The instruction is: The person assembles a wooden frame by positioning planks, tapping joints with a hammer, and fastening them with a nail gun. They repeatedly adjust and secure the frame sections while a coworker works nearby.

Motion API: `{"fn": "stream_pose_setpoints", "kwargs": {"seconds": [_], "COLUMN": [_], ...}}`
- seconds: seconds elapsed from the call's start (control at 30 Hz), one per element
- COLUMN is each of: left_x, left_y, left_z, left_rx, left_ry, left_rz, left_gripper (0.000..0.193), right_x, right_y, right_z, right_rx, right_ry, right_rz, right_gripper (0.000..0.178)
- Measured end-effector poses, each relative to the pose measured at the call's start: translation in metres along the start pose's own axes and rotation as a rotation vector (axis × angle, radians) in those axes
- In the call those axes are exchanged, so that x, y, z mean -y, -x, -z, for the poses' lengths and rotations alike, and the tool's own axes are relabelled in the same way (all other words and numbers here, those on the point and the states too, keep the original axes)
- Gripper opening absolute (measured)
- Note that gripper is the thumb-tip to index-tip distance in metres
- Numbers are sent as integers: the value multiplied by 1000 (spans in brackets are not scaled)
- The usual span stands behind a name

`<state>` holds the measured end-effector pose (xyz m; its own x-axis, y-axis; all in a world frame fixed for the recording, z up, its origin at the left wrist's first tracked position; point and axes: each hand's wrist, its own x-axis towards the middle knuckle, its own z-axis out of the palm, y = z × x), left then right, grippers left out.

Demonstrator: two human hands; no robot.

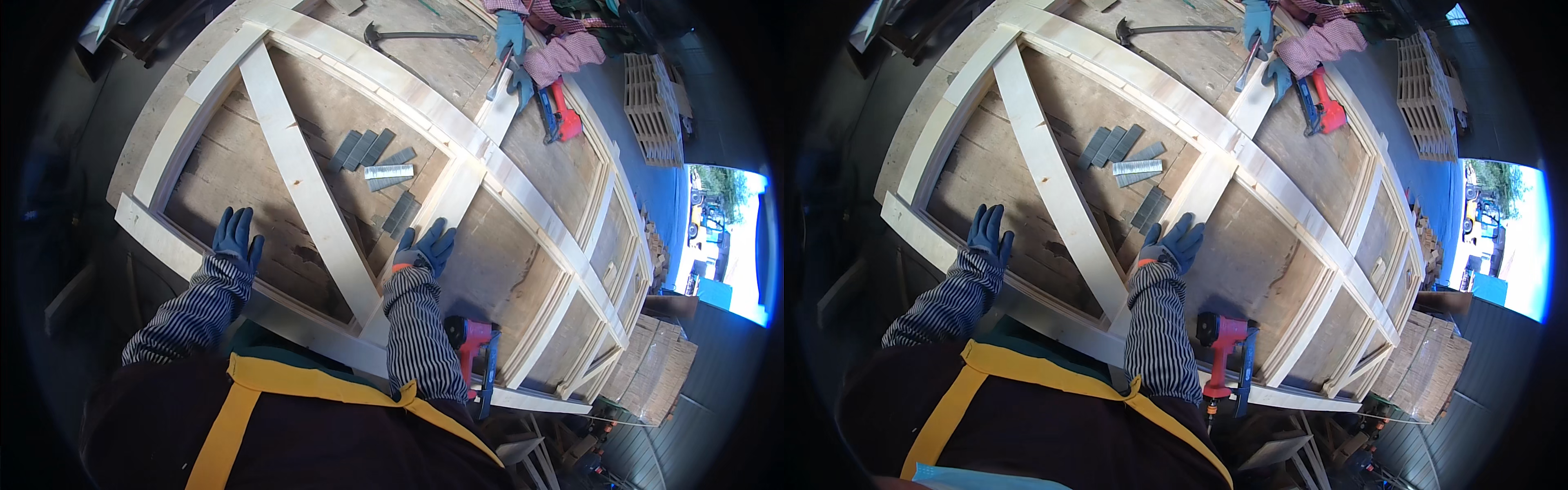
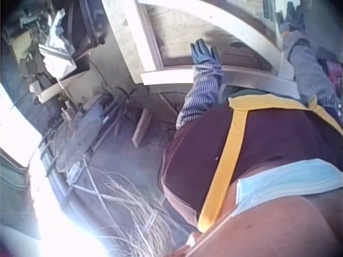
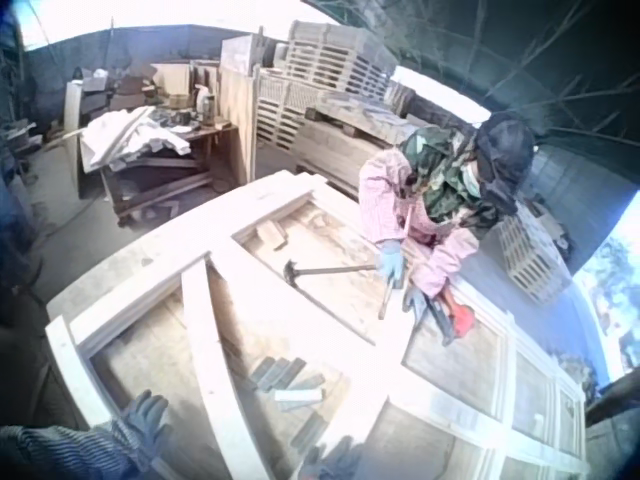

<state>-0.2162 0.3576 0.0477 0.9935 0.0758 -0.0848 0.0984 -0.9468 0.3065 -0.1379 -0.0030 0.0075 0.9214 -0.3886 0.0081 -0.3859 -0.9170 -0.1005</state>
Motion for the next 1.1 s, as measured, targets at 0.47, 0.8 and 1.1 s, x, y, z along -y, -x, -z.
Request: {"fn": "stream_pose_setpoints", "kwargs": {"seconds": [0.47,0.8,1.1], "left_x": [20,17,6], "left_y": [18,13,10], "left_z": [10,13,24], "left_rx": [179,297,329], "left_ry": [-105,-182,-163], "left_rz": [33,92,82], "left_gripper": [54,44,42], "right_x": [-6,2,7], "right_y": [0,-3,-4], "right_z": [-7,6,14], "right_rx": [10,110,205], "right_ry": [14,-21,42], "right_rz": [13,-23,-73], "right_gripper": [80,78,78]}}
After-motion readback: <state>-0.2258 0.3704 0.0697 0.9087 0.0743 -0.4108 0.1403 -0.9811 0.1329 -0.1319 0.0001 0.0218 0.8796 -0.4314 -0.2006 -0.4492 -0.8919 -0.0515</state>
